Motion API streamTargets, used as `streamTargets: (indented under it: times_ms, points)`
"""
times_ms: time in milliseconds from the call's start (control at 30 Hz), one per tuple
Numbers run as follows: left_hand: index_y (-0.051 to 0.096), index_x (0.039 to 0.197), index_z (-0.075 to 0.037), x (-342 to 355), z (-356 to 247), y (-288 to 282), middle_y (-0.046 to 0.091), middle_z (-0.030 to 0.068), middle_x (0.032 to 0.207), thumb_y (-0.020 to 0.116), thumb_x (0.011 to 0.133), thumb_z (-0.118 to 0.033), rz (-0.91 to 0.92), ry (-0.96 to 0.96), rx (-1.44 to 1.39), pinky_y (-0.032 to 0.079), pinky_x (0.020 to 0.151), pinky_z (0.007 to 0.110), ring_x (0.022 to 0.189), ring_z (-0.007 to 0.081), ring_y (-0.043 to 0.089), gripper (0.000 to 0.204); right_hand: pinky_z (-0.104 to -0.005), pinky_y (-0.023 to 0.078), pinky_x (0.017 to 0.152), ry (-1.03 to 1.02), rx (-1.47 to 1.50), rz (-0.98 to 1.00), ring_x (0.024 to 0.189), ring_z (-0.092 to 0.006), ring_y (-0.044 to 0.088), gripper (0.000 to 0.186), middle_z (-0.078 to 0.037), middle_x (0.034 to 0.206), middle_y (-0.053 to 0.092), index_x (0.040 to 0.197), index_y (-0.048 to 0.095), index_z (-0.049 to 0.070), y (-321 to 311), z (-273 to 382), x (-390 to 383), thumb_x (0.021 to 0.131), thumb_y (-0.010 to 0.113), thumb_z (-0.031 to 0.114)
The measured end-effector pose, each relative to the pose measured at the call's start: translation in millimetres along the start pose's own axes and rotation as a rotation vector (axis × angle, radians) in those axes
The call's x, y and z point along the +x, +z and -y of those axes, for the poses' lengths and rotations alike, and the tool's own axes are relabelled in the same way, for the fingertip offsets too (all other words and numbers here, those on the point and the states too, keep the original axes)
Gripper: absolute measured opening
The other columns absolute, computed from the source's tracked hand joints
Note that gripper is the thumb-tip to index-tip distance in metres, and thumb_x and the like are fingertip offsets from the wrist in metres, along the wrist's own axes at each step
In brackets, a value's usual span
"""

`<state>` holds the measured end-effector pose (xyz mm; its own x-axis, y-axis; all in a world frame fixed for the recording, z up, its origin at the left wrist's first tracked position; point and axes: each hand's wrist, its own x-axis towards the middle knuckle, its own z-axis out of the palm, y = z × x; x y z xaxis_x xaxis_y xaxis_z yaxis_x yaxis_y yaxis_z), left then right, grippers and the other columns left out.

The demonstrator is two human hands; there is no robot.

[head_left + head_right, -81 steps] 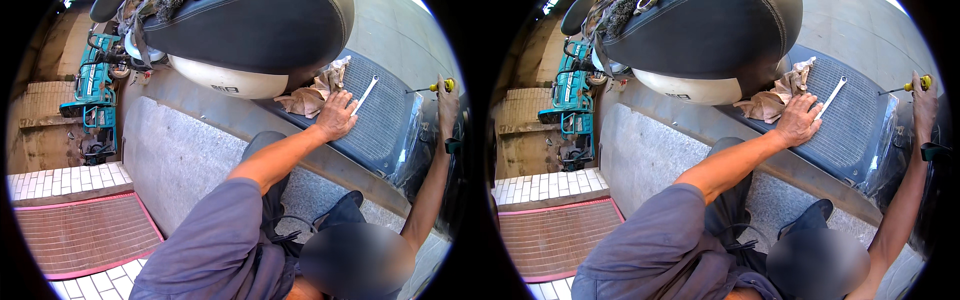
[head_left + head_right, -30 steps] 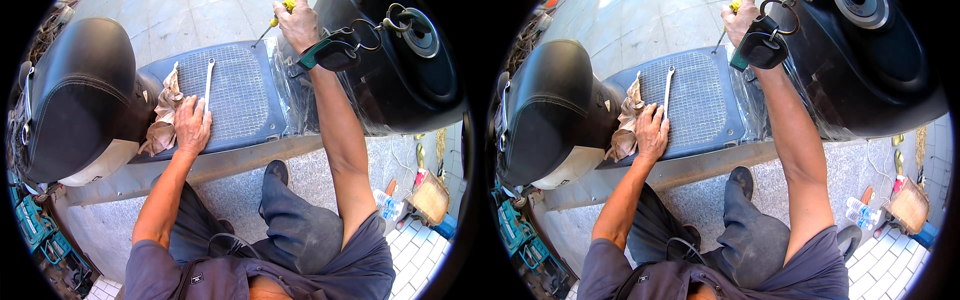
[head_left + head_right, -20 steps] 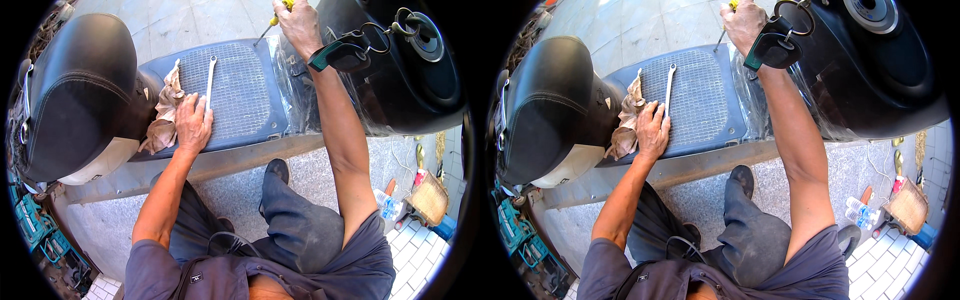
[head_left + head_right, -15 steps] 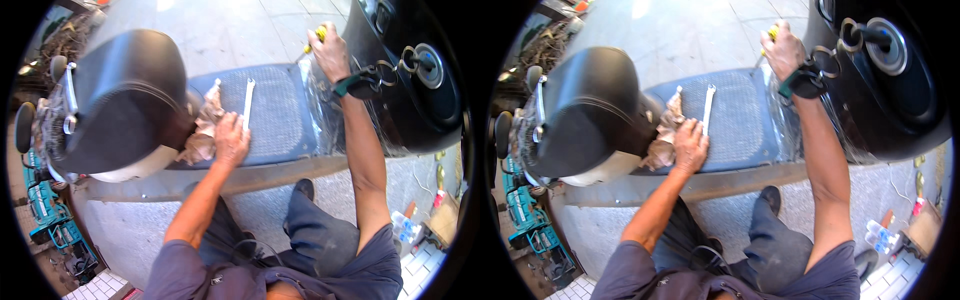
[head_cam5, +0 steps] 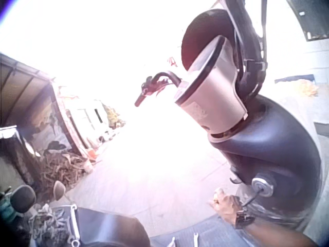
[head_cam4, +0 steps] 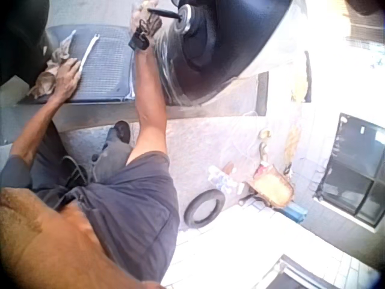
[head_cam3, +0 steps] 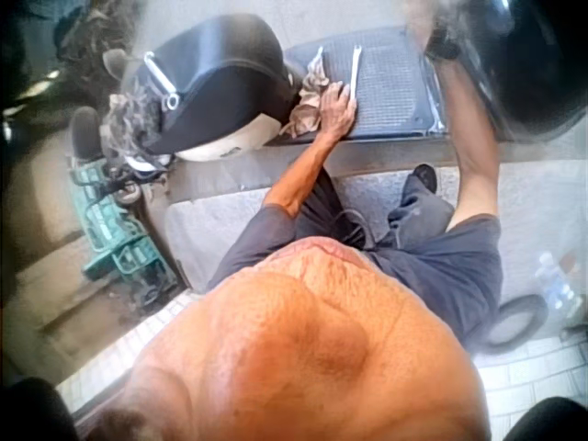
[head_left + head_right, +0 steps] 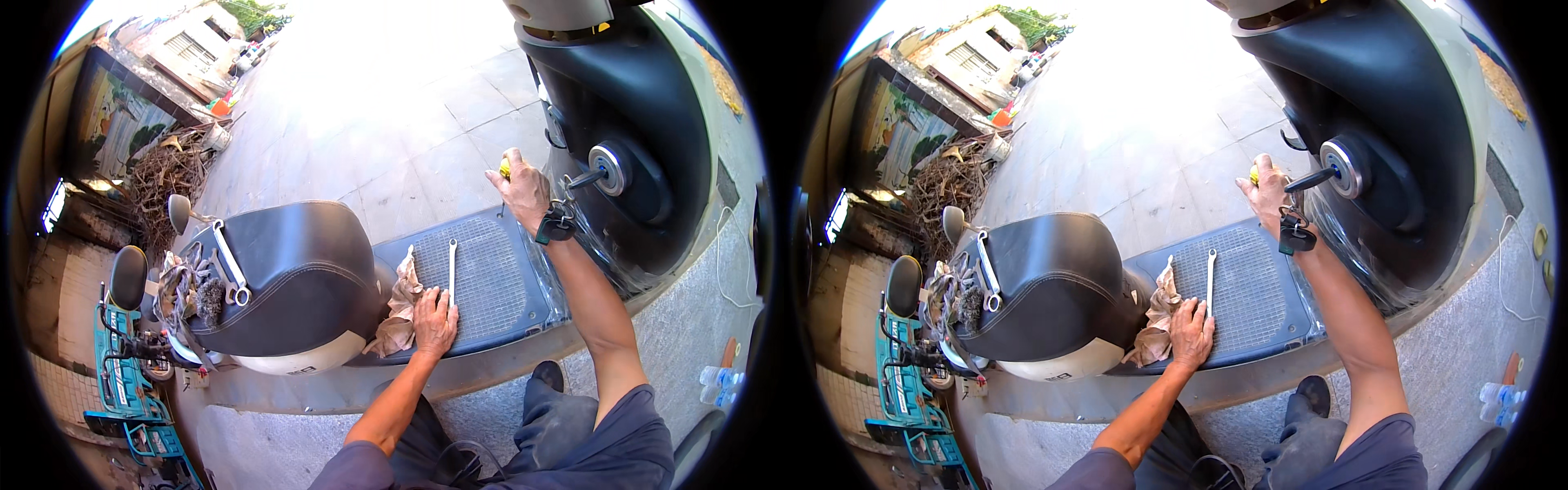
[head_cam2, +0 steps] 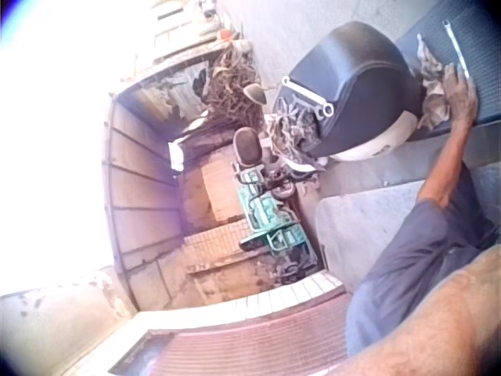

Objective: The person sits on the ground and uses a screwdriver to remove screws from the floorboard of a scooter. After removing the screws, the person stands up, moves the scooter, and places a rag on the seat.

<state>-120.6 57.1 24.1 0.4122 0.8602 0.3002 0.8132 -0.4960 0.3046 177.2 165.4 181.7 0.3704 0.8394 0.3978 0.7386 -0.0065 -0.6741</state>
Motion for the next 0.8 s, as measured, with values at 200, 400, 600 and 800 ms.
streamTargets:
  times_ms: [200, 400, 600, 800]
  points:
    - [0.067, 0.128, -0.001, 1, -7, 1, 0.059, 0.0195, 0.139, 0.066, 0.094, -0.024, -0.017, 0.014, -0.001, 0.04, 0.113, 0.051, 0.132, 0.0387, 0.053, 0.041, -0.0483, 0.057, 0.069, 0.003, -0.051, -0.079, 0.08, -0.0393, 0.073, 0.03, -0.025, 0.089, 0.069, 0.109, 0.052, 0.005, 5, -21, 5, 0.097, 0.069, 0.026]
    - [0.067, 0.129, -0.001, 1, -5, 0, 0.058, 0.0201, 0.139, 0.065, 0.094, -0.024, -0.01, 0.017, 0.002, 0.039, 0.114, 0.051, 0.133, 0.0385, 0.053, 0.042, -0.0482, 0.058, 0.07, -0.031, -0.013, -0.084, 0.08, -0.0405, 0.072, 0.029, -0.024, 0.087, 0.069, 0.109, 0.052, 0.004, 11, -25, 3, 0.096, 0.069, 0.024]
    - [0.067, 0.129, -0.001, 0, -5, 0, 0.058, 0.02, 0.139, 0.065, 0.095, -0.025, -0.003, 0.018, 0.004, 0.039, 0.114, 0.051, 0.132, 0.0383, 0.053, 0.042, -0.0482, 0.058, 0.069, -0.006, 0.004, -0.079, 0.078, -0.0411, 0.072, 0.027, -0.024, 0.084, 0.068, 0.105, 0.051, 0.004, 16, -25, 1, 0.097, 0.067, 0.023]
    - [0.067, 0.129, -0.001, 0, -5, 0, 0.058, 0.0201, 0.139, 0.064, 0.096, -0.024, -0.012, 0.026, 0.005, 0.039, 0.113, 0.051, 0.132, 0.0384, 0.053, 0.041, -0.0467, 0.058, 0.066, 0.013, -0.03, -0.02, 0.076, -0.0402, 0.072, 0.026, -0.024, 0.087, 0.068, 0.105, 0.048, 0.005, 10, -23, 3, 0.099, 0.066, 0.023]
